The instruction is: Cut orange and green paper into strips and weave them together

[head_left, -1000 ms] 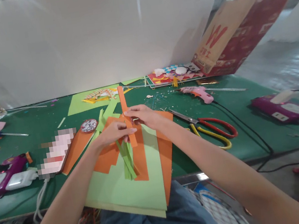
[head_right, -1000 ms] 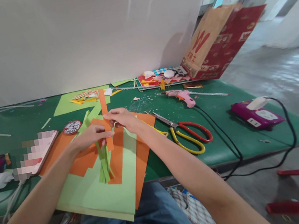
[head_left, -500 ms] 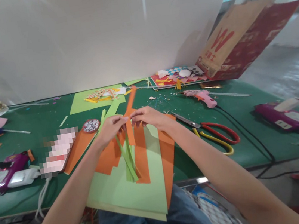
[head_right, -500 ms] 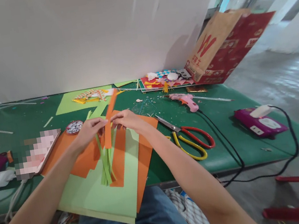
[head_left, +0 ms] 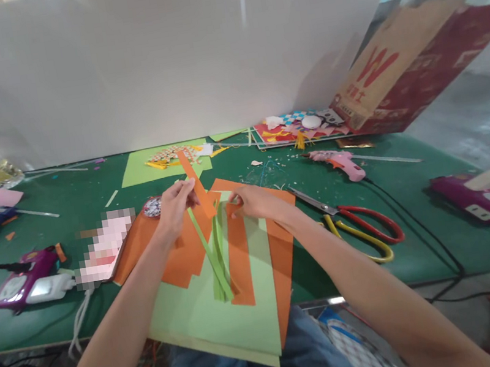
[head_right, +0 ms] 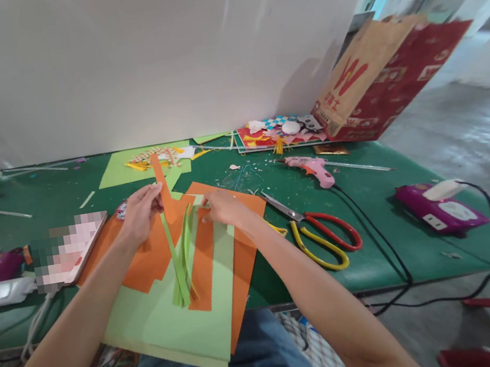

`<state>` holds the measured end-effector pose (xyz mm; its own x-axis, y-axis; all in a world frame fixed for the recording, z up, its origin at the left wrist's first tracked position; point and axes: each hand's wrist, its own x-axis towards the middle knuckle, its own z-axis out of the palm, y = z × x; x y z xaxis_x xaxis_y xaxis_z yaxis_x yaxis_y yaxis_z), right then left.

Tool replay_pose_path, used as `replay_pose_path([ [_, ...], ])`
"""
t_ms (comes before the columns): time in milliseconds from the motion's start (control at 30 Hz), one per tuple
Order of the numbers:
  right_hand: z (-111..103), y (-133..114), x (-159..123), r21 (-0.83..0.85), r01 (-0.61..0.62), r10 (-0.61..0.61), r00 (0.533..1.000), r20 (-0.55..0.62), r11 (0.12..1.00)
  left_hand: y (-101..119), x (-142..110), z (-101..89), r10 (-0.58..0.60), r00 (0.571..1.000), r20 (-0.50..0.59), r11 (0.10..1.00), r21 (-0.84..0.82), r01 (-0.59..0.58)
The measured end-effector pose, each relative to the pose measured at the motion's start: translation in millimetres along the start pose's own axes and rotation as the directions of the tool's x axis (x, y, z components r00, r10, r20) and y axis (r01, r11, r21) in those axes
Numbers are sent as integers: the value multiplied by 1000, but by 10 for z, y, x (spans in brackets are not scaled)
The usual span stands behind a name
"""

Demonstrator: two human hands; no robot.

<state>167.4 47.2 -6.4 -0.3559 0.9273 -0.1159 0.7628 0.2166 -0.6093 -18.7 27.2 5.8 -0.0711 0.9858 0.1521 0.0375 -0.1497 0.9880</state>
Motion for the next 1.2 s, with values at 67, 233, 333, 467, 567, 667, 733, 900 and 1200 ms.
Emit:
replay_pose_path([
  [67,8,-2,4,35,-5,5,1000,13,999,-6,-8,11,-6,1000,21,1000,21,5],
  [233,-68,-24,-30,202,19,-31,998,56,979,42,-46,24,-69,984,162,991,122,50],
  [333,-225,-19,-97,338,51,-77,995,66,940,83,-77,27,-142,949,281,975,205,85],
  [467,-437,16,-200,779,-18,-139,981,135,627,125,-142,52,-239,890,389,948,292,127],
  [567,-497,18,-232,903,-10,-147,986,80,429,153,-207,81,-306,837,454,926,347,150],
  [667,-458,2,-194,915,1,-136,989,59,403,157,-246,99,-355,792,497,900,411,146],
  [733,-396,-3,-137,899,17,-112,993,36,438,150,-252,108,-339,807,483,901,414,130],
  [900,-211,-18,-16,855,84,-24,996,-83,511,168,-248,147,-234,871,431,938,337,85],
  [1200,-145,-26,-35,794,115,-57,993,-101,597,144,-223,148,-108,914,392,949,314,-23],
])
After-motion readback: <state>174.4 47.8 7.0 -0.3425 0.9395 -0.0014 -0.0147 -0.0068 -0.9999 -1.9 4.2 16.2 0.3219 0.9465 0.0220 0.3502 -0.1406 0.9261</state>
